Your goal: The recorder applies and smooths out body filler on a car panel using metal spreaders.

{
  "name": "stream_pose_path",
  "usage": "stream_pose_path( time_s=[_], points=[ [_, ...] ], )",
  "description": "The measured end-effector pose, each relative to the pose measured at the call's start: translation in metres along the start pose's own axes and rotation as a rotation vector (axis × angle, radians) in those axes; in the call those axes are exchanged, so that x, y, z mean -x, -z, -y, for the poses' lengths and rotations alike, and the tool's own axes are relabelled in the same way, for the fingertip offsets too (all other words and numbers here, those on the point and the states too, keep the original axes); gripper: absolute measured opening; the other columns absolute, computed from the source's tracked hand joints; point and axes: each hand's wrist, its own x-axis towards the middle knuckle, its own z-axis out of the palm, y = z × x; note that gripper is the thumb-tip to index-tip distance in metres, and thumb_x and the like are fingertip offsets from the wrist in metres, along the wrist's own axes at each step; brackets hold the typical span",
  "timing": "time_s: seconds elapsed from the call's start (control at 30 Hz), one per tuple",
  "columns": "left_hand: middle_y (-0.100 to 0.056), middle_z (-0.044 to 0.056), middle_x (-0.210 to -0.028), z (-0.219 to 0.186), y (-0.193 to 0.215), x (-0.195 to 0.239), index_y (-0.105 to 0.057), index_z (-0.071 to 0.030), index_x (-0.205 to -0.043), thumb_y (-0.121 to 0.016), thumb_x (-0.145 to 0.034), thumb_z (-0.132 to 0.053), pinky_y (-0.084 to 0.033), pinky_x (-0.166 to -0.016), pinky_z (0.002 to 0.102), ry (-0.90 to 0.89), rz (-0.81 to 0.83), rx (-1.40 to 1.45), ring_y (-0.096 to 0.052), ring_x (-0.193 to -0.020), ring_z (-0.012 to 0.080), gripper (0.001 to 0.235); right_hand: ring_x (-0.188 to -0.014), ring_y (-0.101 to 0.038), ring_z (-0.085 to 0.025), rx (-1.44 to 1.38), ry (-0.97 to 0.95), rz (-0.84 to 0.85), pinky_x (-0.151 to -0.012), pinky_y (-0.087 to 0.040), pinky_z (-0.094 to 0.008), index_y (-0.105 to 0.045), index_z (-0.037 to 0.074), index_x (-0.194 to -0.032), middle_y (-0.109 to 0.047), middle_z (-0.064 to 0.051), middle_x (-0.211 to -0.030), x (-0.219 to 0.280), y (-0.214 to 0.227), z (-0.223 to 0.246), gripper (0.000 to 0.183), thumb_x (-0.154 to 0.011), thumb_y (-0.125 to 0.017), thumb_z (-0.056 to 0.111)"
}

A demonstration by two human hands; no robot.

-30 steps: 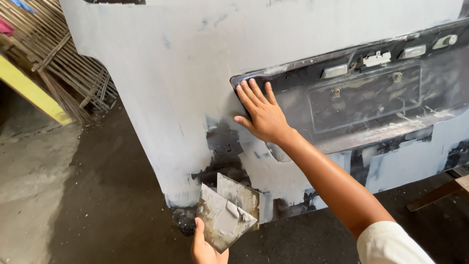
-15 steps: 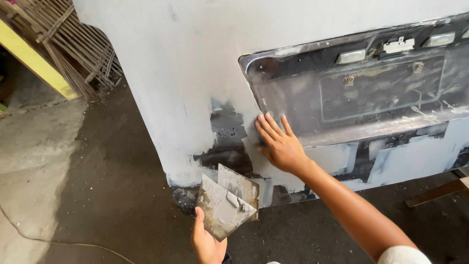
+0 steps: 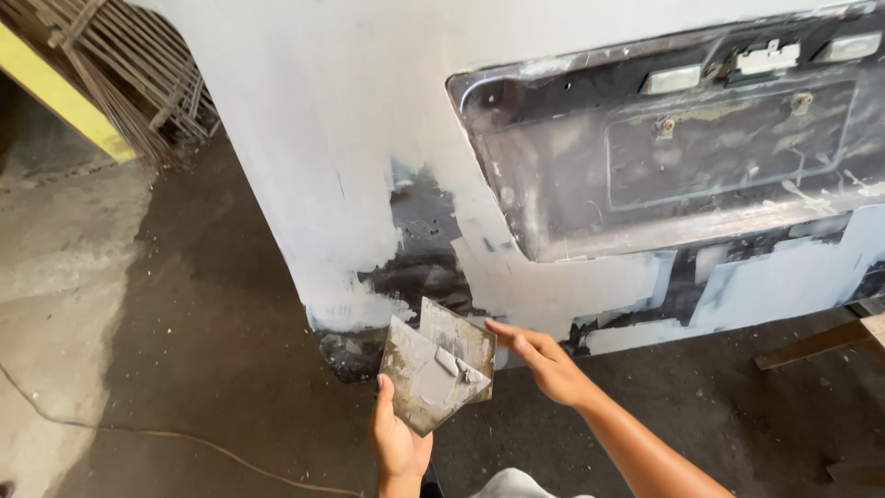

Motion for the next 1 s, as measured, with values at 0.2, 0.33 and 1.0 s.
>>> stream_pose_path(
  time_s=[0.2,0.33,1.0],
  points=[
    [-0.061,0.017,-0.141,0.023,0.012,0.006,-0.050,0.004,-0.143,-0.047,-0.101,-0.044,-0.044,-0.107,0.047,0.080,0.064,-0.102,-0.058,-0.129,0.0306,0.065,-0.120,-0.066,-0.022,-1.144,-0.322,0.122,-0.106,-0.048,-0.039,-0.057,0.004,-0.139,-0.068,-0.014,-0.132,0.024,-0.026,0.039,0.068,-0.099,-0.039,0.057],
    [-0.061,0.015,-0.141,0.043,0.030,0.008,-0.051,0.003,-0.143,-0.048,-0.101,-0.047,-0.044,-0.107,0.043,0.147,0.023,-0.128,-0.058,-0.128,0.0275,0.066,-0.097,-0.075,-0.017,-1.286,-0.664,-0.062,-0.086,-0.060,-0.032,-0.066,0.005,-0.117,-0.077,-0.008,-0.108,0.031,-0.034,0.040,0.053,-0.092,-0.046,0.048],
    [-0.067,0.012,-0.115,0.007,0.081,-0.012,-0.062,0.009,-0.122,-0.047,-0.113,-0.024,-0.049,-0.087,0.030,-0.376,0.104,-0.579,-0.061,-0.104,0.0153,0.038,-0.102,-0.066,-0.015,-0.776,-0.530,-0.360,-0.089,-0.055,-0.034,-0.063,0.000,-0.133,-0.072,-0.009,-0.114,0.069,-0.050,0.066,0.041,-0.093,-0.066,0.010]
  ],
)
